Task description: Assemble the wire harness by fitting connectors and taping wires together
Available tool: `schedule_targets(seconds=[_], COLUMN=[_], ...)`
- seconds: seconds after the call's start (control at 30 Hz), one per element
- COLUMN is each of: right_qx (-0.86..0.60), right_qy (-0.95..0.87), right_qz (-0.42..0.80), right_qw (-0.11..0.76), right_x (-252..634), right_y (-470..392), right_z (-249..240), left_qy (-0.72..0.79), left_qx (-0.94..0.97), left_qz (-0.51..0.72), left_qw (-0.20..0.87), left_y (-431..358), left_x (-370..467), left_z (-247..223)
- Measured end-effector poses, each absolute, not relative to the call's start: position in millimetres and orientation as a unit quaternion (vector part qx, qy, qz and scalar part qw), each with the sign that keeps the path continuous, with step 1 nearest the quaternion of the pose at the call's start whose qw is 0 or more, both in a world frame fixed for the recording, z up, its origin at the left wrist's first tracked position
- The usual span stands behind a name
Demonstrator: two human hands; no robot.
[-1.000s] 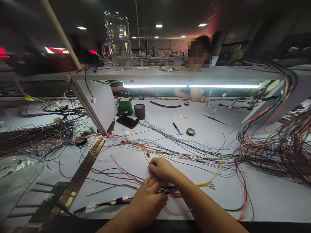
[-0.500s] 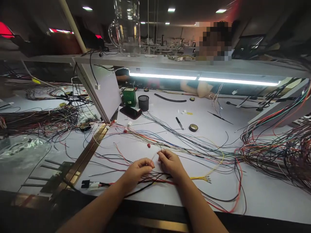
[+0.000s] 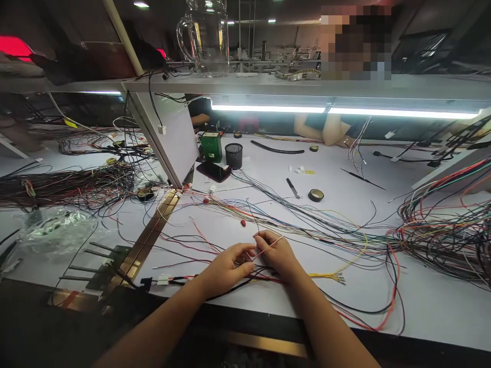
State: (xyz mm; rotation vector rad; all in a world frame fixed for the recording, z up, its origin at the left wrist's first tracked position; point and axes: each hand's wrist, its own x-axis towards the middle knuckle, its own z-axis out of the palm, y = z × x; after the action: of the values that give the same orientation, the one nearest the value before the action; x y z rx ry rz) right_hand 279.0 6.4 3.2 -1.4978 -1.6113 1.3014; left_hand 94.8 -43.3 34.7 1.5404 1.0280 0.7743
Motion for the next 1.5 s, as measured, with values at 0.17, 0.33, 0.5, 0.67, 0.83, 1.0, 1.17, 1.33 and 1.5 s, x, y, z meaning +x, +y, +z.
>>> schedule_targets(seconds=[0.17,0.33,0.5,0.67,0.83,1.0,1.17,1.33,1.5], right_qx=[-0.557,-0.538,-0.532,-0.458,-0.412,-0.335,-0.400,-0.372,-0.312], right_qy=[-0.603,-0.606,-0.586,-0.532,-0.446,-0.486,-0.734,-0.884,-0.920], right_qz=[0.485,0.488,0.513,0.621,0.681,0.710,0.529,0.282,0.233], right_qw=[0.301,0.324,0.331,0.348,0.409,0.384,0.147,-0.026,-0.044], right_x=[279.9,280.5,285.1,307.6,329.9,340.9,352.5,346.6,321.4], right_y=[6.9,10.7,12.6,8.2,-1.6,-6.7,-3.4,-6.4,-10.4], right_z=[0.1,-10.2,-3.1,26.2,34.6,50.4,85.5,89.2,78.2], left_qy=[0.495,0.527,0.526,0.536,0.540,0.550,0.570,0.583,0.578], left_qx=[0.795,0.820,0.836,0.831,0.812,0.792,0.775,0.773,0.777], left_qz=[0.202,0.131,0.096,0.072,0.142,0.163,0.160,0.168,0.200], left_qw=[0.285,0.179,0.123,0.129,0.169,0.210,0.222,0.186,0.149], left_y=[-58.5,-79.8,-82.0,-76.3,-71.8,-67.3,-65.1,-67.1,-68.5], left_x=[78.4,60.4,54.0,54.9,55.9,53.1,51.4,54.3,54.6], left_z=[44.2,38.4,37.4,42.0,41.6,27.6,19.1,16.0,7.7])
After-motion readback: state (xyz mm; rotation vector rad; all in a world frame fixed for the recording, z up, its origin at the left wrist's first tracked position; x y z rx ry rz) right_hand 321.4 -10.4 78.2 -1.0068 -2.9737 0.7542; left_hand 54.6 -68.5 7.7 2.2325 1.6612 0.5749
